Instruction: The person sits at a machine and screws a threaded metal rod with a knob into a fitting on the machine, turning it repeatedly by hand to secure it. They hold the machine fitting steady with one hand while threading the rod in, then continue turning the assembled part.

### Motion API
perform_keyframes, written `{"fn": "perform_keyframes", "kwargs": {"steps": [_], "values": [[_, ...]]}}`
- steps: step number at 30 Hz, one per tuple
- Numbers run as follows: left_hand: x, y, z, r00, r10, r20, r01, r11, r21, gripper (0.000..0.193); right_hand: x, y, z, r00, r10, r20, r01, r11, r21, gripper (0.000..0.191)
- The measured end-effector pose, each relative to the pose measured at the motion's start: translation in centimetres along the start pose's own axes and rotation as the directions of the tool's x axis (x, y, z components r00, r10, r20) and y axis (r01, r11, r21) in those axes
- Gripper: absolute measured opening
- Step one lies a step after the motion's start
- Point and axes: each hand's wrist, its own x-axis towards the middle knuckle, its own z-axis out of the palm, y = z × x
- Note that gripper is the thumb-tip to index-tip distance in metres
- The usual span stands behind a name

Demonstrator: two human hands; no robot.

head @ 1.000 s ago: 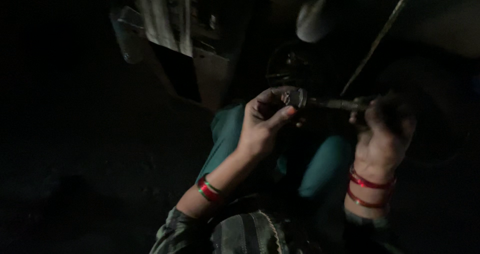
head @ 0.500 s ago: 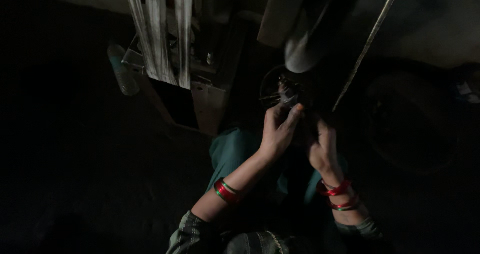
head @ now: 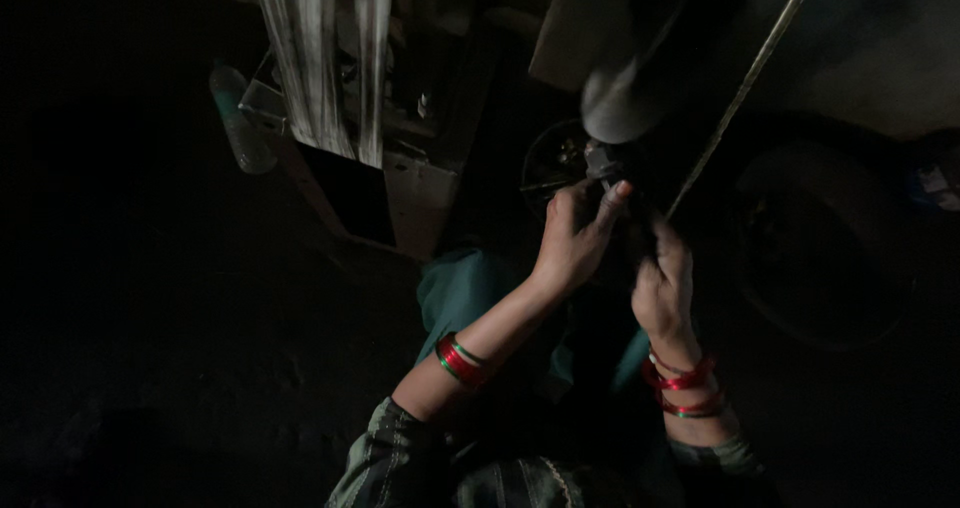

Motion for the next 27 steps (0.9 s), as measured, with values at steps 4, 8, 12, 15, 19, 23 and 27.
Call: {"fn": "perform_keyframes", "kwargs": {"steps": [4, 8, 12, 15, 19, 23, 27], "values": [[0.3, -0.3, -0.1, 0.995, 0.087, -0.049, -0.086, 0.996, 0.009, 0.033, 0.1, -0.6, 0.3, 0.985, 0.169, 0.034, -0.173, 0.968, 0.181, 0.040], [0.4, -0.7, -0.2, 0.998, 0.038, -0.043, -0.038, 0.999, 0.010, 0.032, -0.2, -1.0, 0.5, 0.964, 0.253, 0.082, -0.254, 0.789, 0.559, 0.039], [0.4, -0.6, 0.2, 0.999, 0.021, -0.040, -0.024, 0.997, -0.078, 0.030, -0.4, 0.2, 0.4, 0.909, 0.407, 0.089, -0.323, 0.554, 0.767, 0.034], [0.0, -0.5, 0.7, 1.000, 0.000, 0.007, 0.001, 0.987, -0.164, 0.028, -1.1, 1.0, -0.5, 0.843, 0.535, 0.064, -0.377, 0.501, 0.779, 0.027], [-0.5, -0.6, 1.3, 1.000, -0.025, 0.010, 0.027, 0.959, -0.283, 0.028, -1.4, 0.7, -1.3, 0.793, 0.602, 0.091, -0.436, 0.457, 0.775, 0.029], [-0.6, -0.8, 1.1, 0.998, 0.059, -0.028, -0.065, 0.937, -0.344, 0.026, -0.5, -0.9, -1.3, 0.806, 0.571, 0.158, -0.458, 0.431, 0.778, 0.032], [-0.6, -0.4, 0.4, 0.995, -0.037, -0.093, 0.014, 0.971, -0.237, 0.027, -0.2, -2.2, 0.0, 0.987, 0.161, 0.014, -0.157, 0.940, 0.304, 0.024]]}}
